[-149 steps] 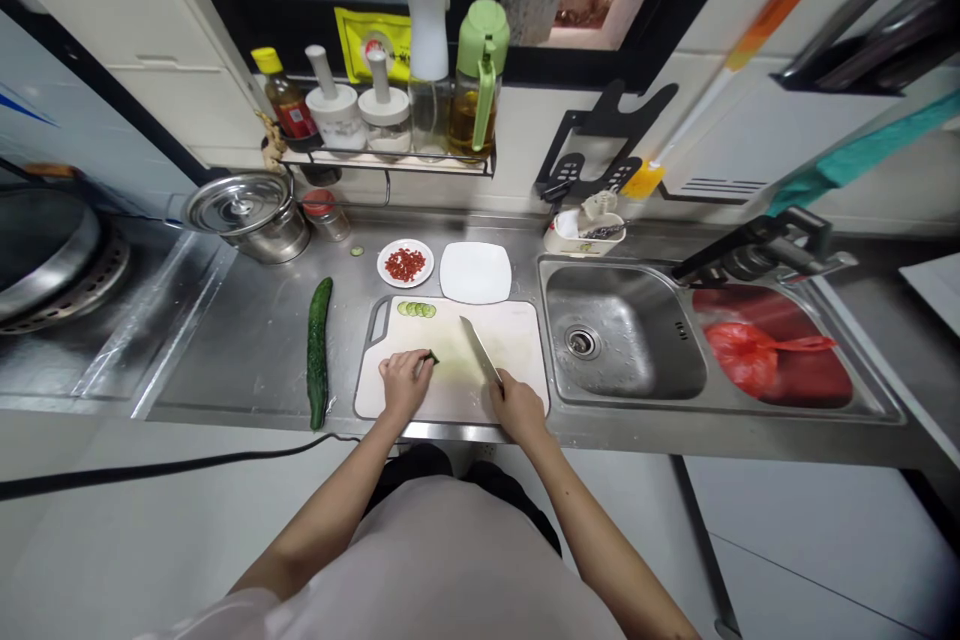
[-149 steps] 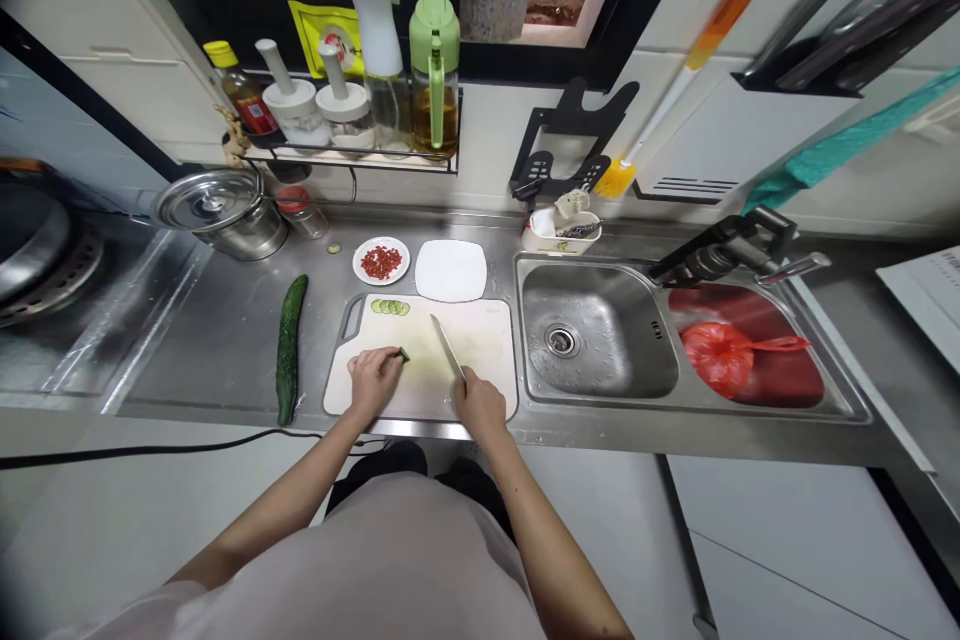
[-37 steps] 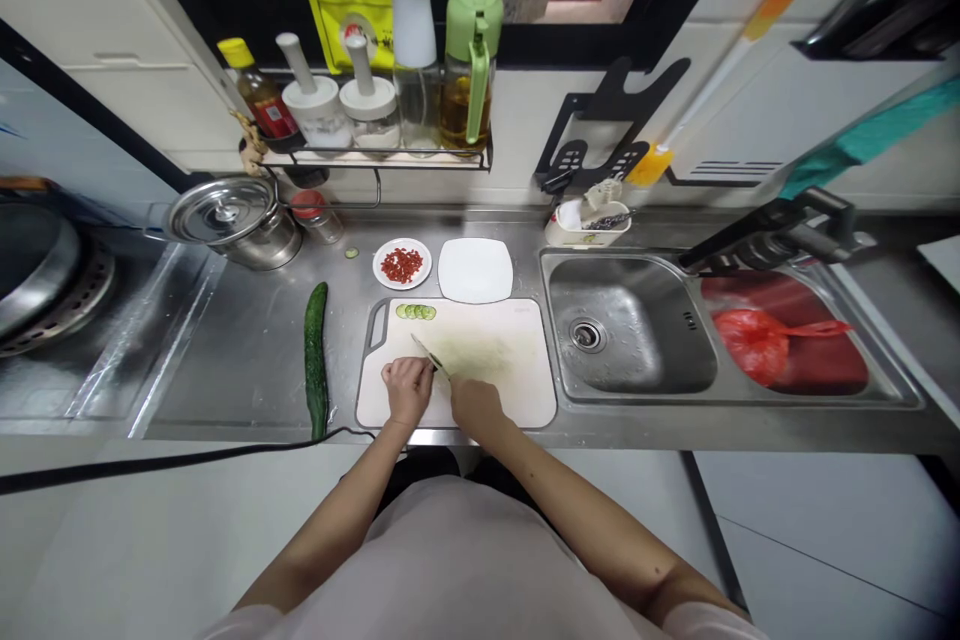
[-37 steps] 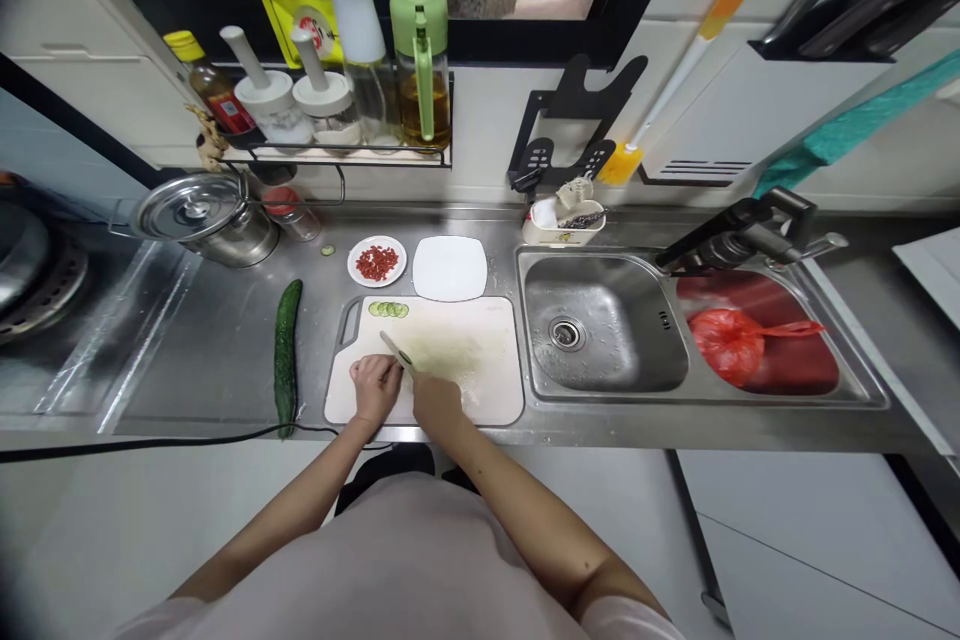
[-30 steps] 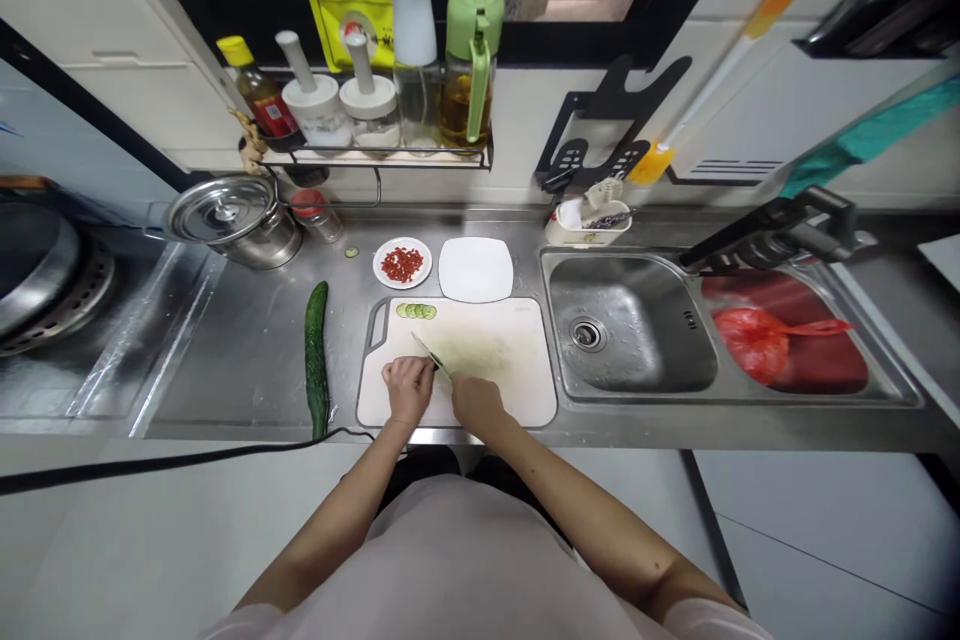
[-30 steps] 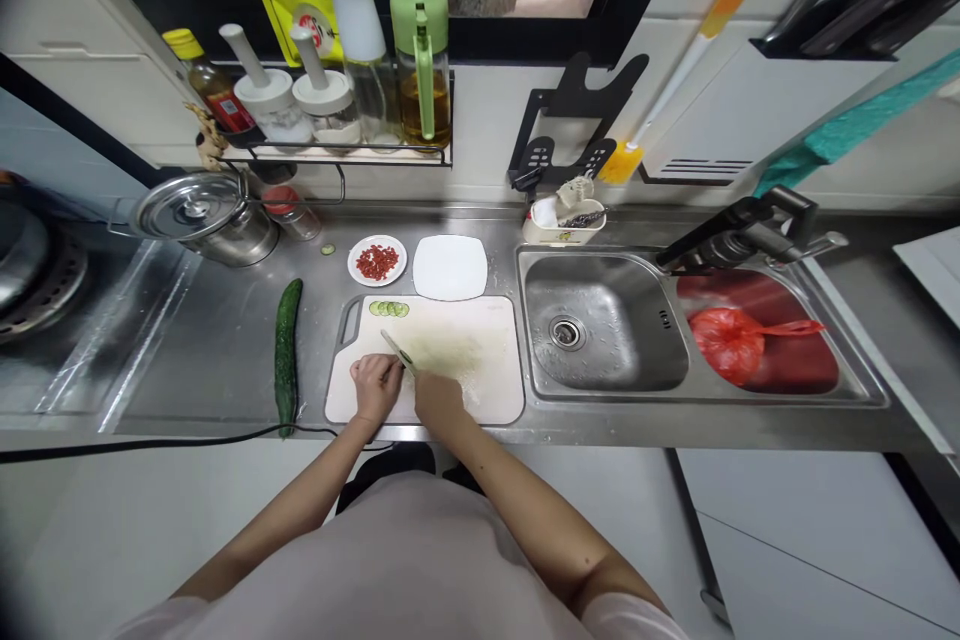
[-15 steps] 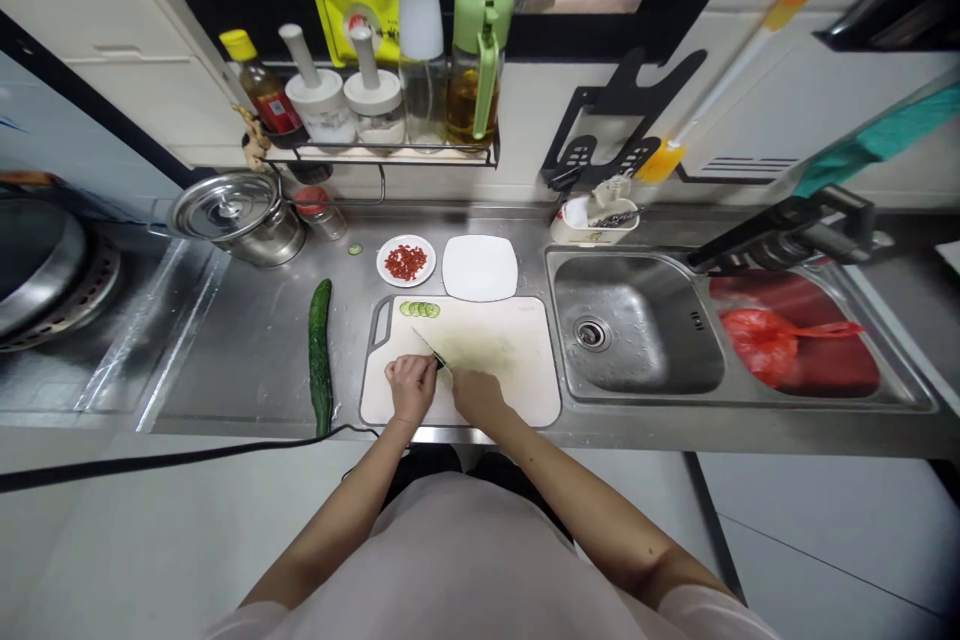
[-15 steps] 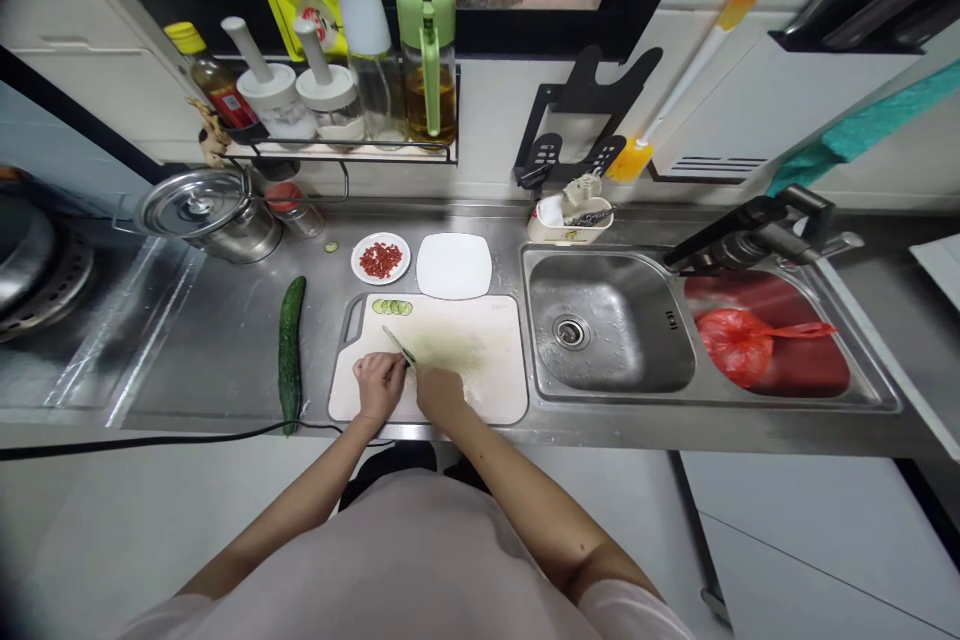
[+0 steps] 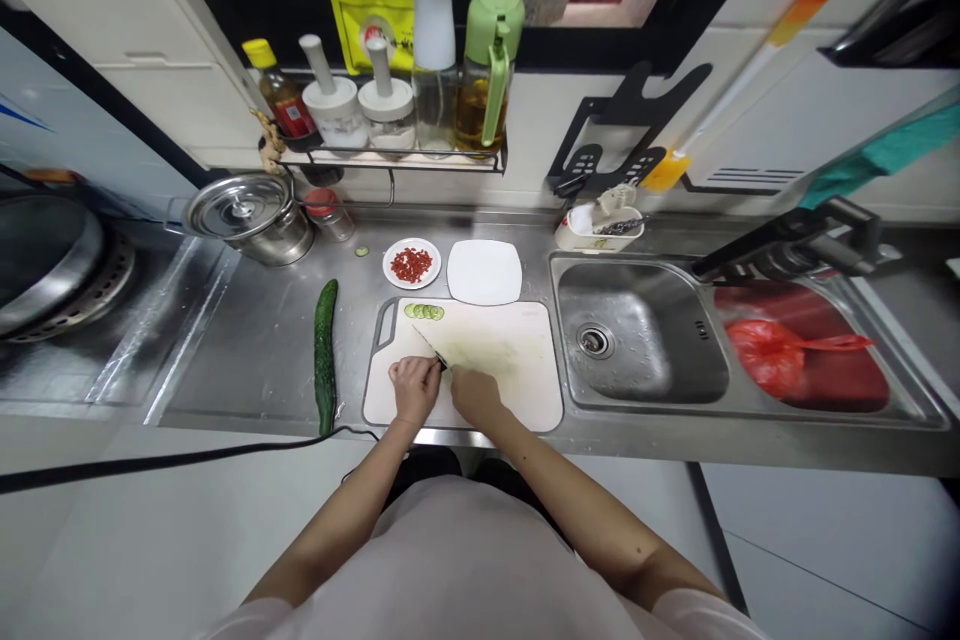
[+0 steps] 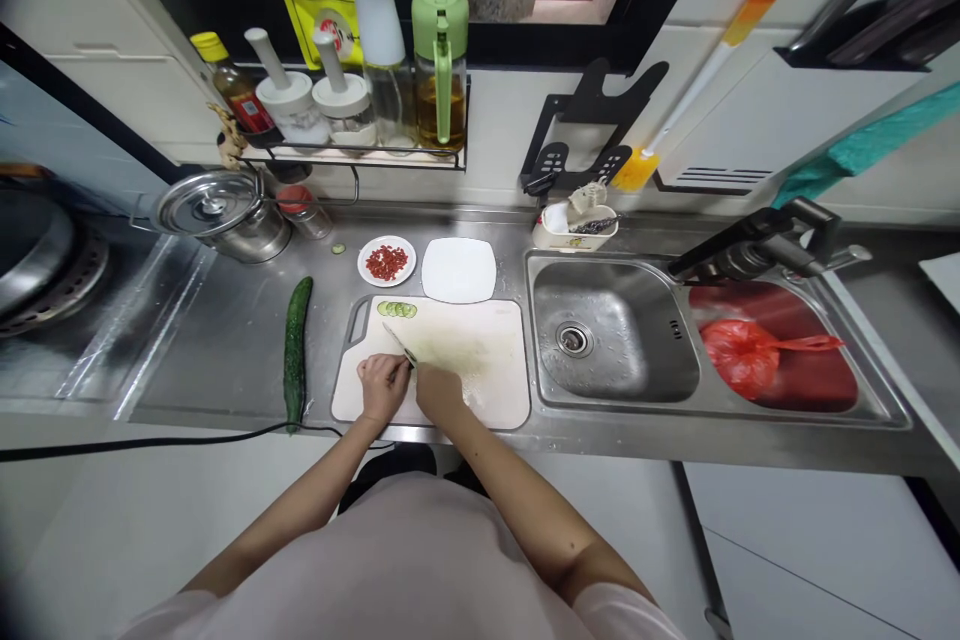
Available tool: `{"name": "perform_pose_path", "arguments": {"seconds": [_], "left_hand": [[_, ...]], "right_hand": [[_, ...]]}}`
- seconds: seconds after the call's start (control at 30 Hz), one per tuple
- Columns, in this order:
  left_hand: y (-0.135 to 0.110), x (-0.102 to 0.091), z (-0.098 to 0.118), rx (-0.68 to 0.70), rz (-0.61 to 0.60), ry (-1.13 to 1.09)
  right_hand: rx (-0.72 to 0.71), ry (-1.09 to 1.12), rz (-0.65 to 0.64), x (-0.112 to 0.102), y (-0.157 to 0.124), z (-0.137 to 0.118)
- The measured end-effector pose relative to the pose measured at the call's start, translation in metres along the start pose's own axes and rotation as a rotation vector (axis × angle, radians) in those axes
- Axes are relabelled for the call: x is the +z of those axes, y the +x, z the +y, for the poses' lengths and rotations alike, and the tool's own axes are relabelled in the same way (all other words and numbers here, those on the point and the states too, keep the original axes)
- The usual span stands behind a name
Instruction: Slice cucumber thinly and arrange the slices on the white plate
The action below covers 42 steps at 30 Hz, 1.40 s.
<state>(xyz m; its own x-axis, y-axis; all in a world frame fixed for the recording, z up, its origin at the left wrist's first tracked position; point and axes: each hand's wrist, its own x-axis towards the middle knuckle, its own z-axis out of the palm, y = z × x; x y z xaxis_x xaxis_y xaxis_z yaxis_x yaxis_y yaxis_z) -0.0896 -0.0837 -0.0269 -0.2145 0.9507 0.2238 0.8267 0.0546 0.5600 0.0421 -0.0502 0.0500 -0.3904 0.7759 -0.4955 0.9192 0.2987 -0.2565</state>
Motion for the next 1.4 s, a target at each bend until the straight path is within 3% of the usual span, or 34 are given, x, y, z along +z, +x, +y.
{"name": "perform_pose_path", "arguments": {"seconds": [0.37, 0.6, 0.7, 0.77, 0.9, 1.07, 1.23, 1.4], "left_hand": [[0.001, -0.006, 0.008, -0.086, -0.04, -0.033], [0.005, -0.012, 0.015, -0.178, 0.107, -0.103], [0.015, -0.018, 0.027, -0.147, 0.138, -0.125], [0.025, -0.022, 0.037, -0.084, 0.081, -0.101], [0.047, -0.023, 0.055, 0.035, -0.145, -0.033], [0.063, -0.019, 0.067, 0.089, -0.355, -0.007], [0.064, -0.014, 0.074, 0.064, -0.401, -0.061], [0.068, -0.01, 0.068, -0.089, -0.377, -0.12]], "right_hand": [[0.086, -0.121, 0.066, -0.012, -0.017, 0.024], [0.148, -0.201, 0.157, -0.017, -0.028, 0.047], [0.154, -0.224, 0.188, -0.016, -0.032, 0.053], [0.15, -0.231, 0.209, -0.015, -0.034, 0.055], [0.127, -0.241, 0.241, -0.014, -0.038, 0.057], [0.106, -0.263, 0.259, -0.014, -0.041, 0.061], [0.109, -0.28, 0.257, -0.011, -0.045, 0.066], [0.15, -0.283, 0.259, -0.006, -0.05, 0.077]]}}
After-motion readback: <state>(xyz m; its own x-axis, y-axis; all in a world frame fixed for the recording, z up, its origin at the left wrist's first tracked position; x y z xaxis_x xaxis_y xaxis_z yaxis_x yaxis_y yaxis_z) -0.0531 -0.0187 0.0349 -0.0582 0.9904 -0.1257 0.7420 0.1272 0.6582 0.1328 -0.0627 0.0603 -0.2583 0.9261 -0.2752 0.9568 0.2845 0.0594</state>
